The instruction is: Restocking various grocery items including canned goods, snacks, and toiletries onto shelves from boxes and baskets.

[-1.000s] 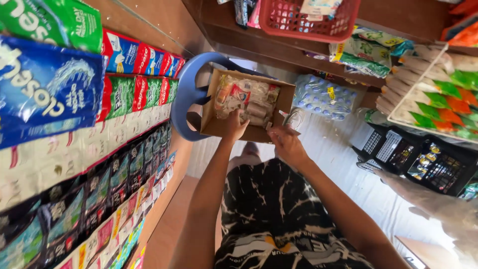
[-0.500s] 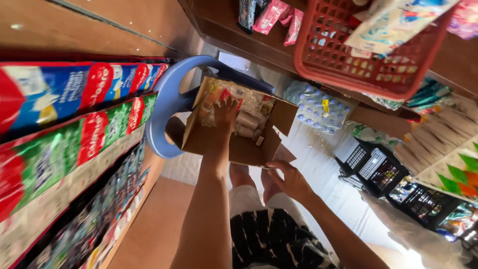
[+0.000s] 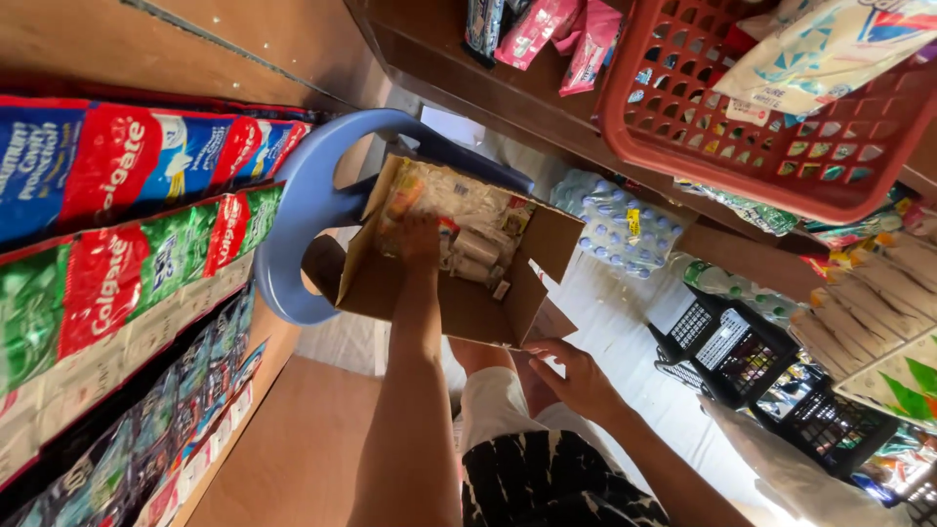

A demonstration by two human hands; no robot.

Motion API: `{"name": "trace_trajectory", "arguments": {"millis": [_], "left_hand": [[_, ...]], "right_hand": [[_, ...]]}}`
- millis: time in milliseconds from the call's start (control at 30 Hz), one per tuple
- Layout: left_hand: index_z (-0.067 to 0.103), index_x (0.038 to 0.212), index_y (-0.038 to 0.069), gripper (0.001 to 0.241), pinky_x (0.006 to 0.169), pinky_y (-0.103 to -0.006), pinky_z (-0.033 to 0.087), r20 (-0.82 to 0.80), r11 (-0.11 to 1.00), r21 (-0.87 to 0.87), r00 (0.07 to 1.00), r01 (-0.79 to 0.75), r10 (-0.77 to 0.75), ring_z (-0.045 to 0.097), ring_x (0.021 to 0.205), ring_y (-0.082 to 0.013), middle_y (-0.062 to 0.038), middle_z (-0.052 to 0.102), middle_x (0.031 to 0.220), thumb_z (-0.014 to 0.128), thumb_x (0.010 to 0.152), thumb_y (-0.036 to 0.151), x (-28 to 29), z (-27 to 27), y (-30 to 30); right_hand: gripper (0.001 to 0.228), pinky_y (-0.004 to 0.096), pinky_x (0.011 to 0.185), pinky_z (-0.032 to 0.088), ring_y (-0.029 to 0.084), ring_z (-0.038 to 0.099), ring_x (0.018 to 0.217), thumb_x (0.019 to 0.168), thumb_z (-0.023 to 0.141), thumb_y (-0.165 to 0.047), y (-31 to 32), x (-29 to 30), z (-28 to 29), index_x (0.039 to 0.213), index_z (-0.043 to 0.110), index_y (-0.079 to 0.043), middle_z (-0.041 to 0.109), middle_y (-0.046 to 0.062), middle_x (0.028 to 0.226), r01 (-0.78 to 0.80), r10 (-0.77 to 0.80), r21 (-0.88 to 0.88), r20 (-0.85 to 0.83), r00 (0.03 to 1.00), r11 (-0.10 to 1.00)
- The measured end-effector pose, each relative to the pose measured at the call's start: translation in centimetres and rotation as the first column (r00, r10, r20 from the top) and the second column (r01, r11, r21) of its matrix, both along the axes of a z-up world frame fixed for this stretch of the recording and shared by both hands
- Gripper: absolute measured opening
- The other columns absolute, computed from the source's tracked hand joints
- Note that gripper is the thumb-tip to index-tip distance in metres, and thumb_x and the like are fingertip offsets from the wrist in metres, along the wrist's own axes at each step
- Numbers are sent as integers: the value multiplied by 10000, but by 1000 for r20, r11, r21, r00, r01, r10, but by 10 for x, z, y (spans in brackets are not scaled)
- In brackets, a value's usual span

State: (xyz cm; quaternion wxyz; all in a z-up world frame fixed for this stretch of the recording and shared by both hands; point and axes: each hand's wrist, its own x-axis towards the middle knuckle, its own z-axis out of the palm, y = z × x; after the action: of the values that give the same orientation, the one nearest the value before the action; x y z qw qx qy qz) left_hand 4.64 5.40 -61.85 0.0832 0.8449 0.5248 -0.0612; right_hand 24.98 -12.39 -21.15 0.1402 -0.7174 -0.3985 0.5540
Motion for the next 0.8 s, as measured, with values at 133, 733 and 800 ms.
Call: {"name": "trace_trajectory", "arguments": {"millis": [133, 733, 800], "left_hand": [[620, 1302, 135, 251, 1043, -514, 491, -166, 939, -272, 972, -210, 169, 673, 1143, -338, -148, 718, 1189, 511, 1100, 237, 0, -3, -15], [715, 1153, 18, 334, 788, -288, 564, 667, 626, -735, 445, 261, 598, 704, 870, -133, -70, 766, 970, 784, 904, 229, 13, 534, -41], [676, 1208, 5, 341, 812, -242, 556, 701, 642, -697, 117, 319, 704, 684, 919, -83, -26, 751, 1039, 758, 919, 166, 12, 545, -43]], "right_hand": [[291, 358, 886, 595, 206, 754, 1045, 956, 655, -208, -2, 2, 2, 1220, 699, -93, 780, 62, 1145, -3, 4, 29, -3, 1000, 1000], [374, 303, 681, 583, 93, 607, 752, 914, 738, -216, 92, 3, 146, 1259, 708, -74, 718, 19, 936, 457, -413, 21, -393, 822, 889], [310, 276, 639, 535, 90, 611, 702, 915, 764, -196, 99, 4, 174, 1187, 751, -47, 743, 10, 874, 447, -379, 87, -403, 833, 890]]}}
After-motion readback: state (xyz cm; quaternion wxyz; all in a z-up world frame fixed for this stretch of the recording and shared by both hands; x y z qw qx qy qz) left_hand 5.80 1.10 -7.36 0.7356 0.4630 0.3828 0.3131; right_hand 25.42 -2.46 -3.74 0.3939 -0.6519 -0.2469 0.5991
